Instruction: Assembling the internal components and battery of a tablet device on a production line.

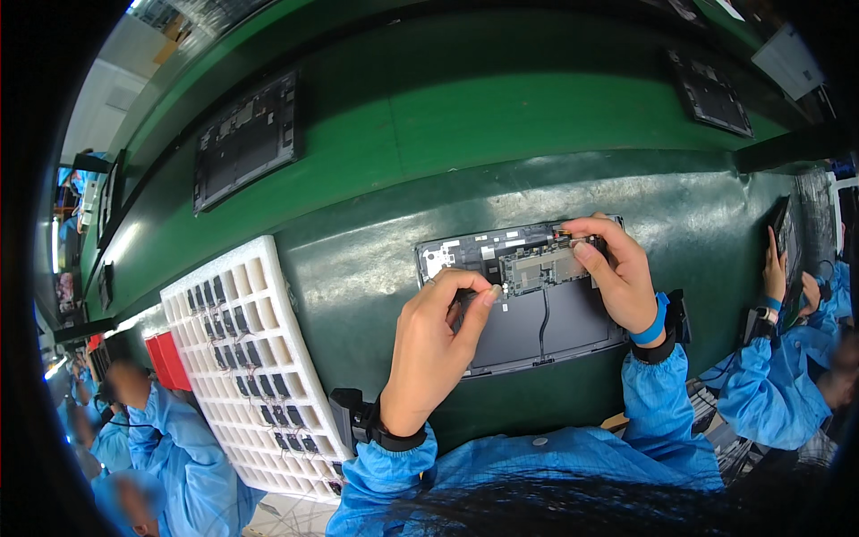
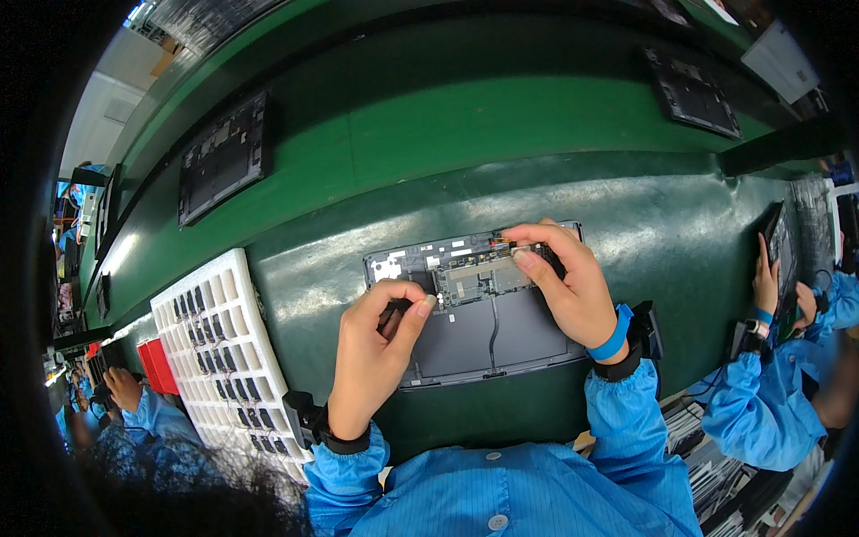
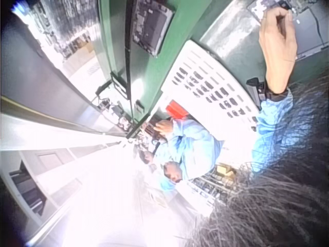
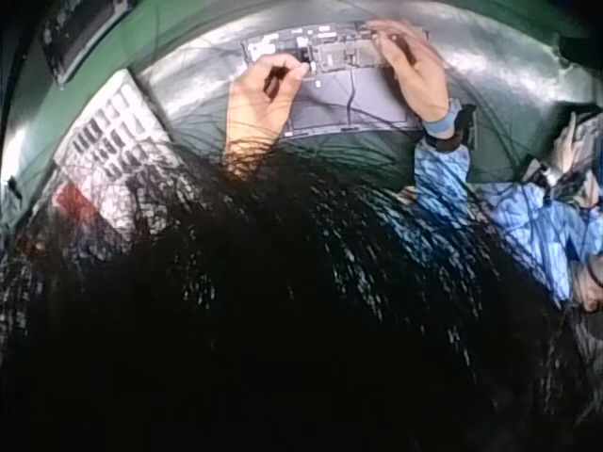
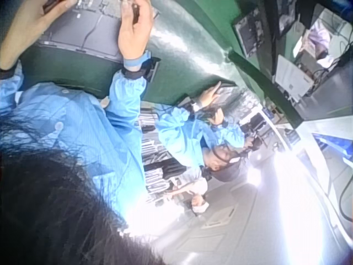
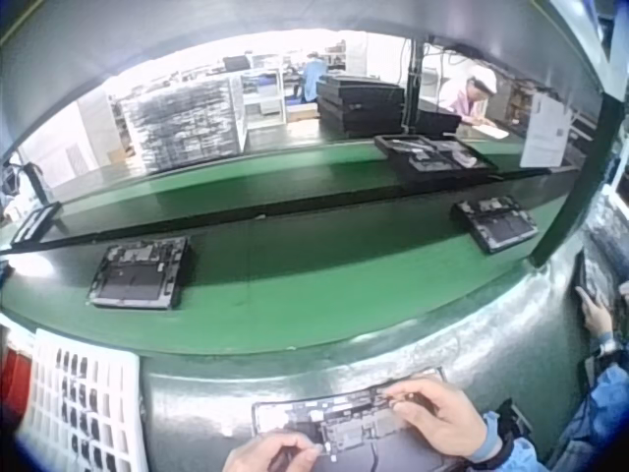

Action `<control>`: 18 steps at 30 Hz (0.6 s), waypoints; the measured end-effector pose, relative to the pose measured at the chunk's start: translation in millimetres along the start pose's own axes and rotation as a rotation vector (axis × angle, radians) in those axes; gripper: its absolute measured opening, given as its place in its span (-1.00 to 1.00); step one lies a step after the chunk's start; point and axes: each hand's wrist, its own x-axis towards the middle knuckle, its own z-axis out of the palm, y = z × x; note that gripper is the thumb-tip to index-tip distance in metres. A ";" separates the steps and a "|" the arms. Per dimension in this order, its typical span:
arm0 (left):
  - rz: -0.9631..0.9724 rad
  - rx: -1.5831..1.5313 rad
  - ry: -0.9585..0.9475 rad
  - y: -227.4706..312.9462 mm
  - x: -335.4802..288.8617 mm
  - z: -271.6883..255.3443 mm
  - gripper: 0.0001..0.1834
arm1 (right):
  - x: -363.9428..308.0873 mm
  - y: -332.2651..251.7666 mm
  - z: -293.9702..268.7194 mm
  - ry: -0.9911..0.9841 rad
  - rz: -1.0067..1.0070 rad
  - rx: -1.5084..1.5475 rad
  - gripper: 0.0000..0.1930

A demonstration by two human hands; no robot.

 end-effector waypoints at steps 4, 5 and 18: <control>-0.002 -0.069 -0.020 -7.6 0.7 1.7 -0.83 | -0.2 -2.8 -0.6 -0.009 0.025 0.003 -0.75; -0.001 -0.069 -0.020 -9.1 1.4 1.5 -0.83 | -0.5 -1.6 -1.0 -0.008 0.025 0.002 -0.75; 0.004 0.172 0.068 -17.5 2.8 14.0 -0.88 | 0.6 6.1 7.0 0.106 -0.159 -0.157 -0.83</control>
